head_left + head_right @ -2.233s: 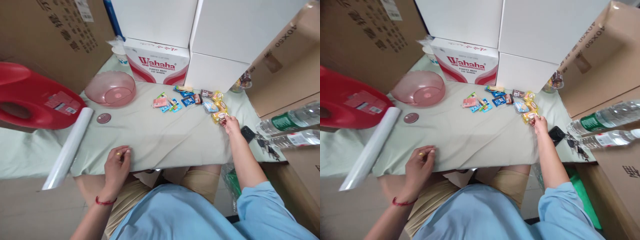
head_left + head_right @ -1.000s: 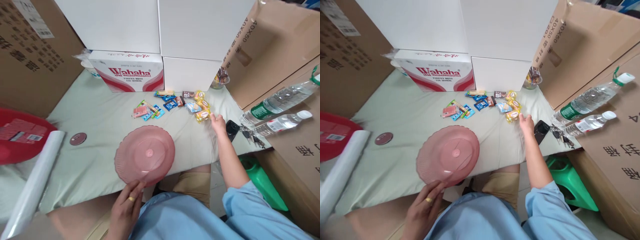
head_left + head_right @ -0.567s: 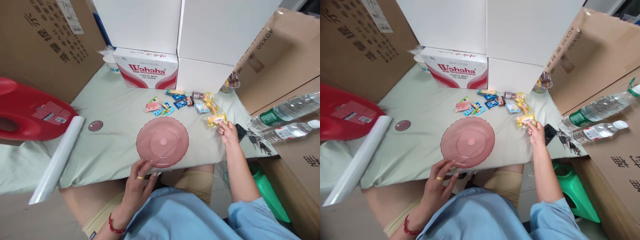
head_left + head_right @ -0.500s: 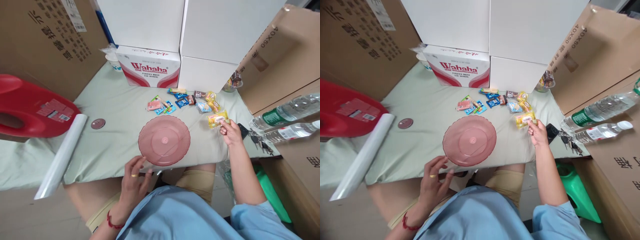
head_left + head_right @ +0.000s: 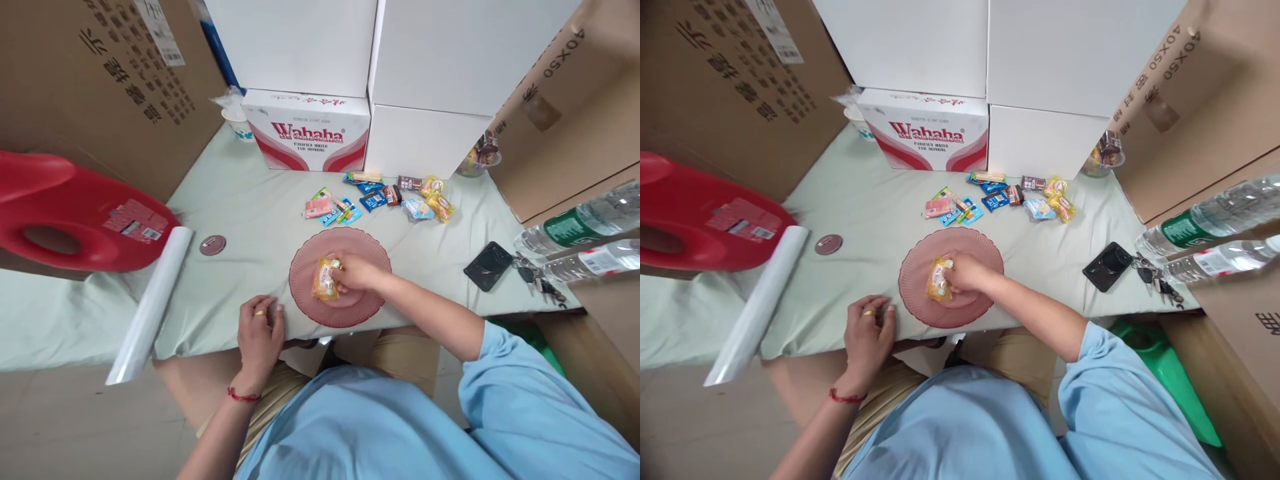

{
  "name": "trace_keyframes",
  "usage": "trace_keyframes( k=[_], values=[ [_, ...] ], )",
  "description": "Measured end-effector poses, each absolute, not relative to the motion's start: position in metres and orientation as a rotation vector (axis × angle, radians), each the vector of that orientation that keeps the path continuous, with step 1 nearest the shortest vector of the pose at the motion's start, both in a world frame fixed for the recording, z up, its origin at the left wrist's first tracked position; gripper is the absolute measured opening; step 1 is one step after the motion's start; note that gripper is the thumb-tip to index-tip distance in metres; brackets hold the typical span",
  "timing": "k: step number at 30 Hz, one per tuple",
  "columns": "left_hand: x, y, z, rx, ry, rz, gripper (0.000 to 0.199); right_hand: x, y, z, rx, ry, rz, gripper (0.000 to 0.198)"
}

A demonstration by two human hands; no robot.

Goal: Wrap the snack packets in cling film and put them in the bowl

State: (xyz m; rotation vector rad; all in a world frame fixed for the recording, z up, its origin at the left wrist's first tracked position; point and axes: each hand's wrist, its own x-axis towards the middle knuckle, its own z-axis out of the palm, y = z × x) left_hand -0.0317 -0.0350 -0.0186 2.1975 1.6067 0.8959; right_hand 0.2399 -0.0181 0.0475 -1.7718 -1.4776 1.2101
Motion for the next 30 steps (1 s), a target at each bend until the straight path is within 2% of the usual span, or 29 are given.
trace_keyframes(
  k=[3,6,10,14,16,18,20,25,30],
  values=[
    [-0.027,-0.033,-0.020,2.410,1.592,0.837,0.017,0.229,-0.024,0.056,-2.090,-1.846,0.750,0.032],
    [-0.021,-0.025,-0.012,2.485,1.628,0.640,0.017,0.235,-0.037,0.081,-2.109,-1.986,0.593,0.041],
    [-0.017,-0.011,-0.003,2.422,1.719,0.386,0.029,0.292,-0.043,0.106,-2.007,-1.686,0.304,0.039],
    [-0.016,-0.010,-0.005,2.447,1.715,0.464,0.034,0.390,-0.029,0.091,-2.178,-1.307,-0.114,0.031],
    [-0.016,-0.012,-0.007,2.454,1.707,0.515,0.035,0.427,-0.020,0.072,-2.337,-1.280,-0.222,0.039],
    [-0.016,-0.014,-0.008,2.455,1.717,0.532,0.035,0.446,-0.014,0.052,-2.457,-1.341,-0.247,0.054],
    [-0.016,-0.014,-0.008,2.461,1.724,0.523,0.034,0.451,-0.010,0.036,-2.547,-1.399,-0.238,0.059],
    [-0.015,-0.014,-0.005,2.458,1.758,0.456,0.033,0.446,-0.008,0.024,-2.642,-1.397,-0.273,0.041],
    [-0.014,-0.015,-0.005,2.454,1.753,0.466,0.033,0.444,-0.030,0.050,-2.301,-1.369,-0.158,0.034]
  ],
)
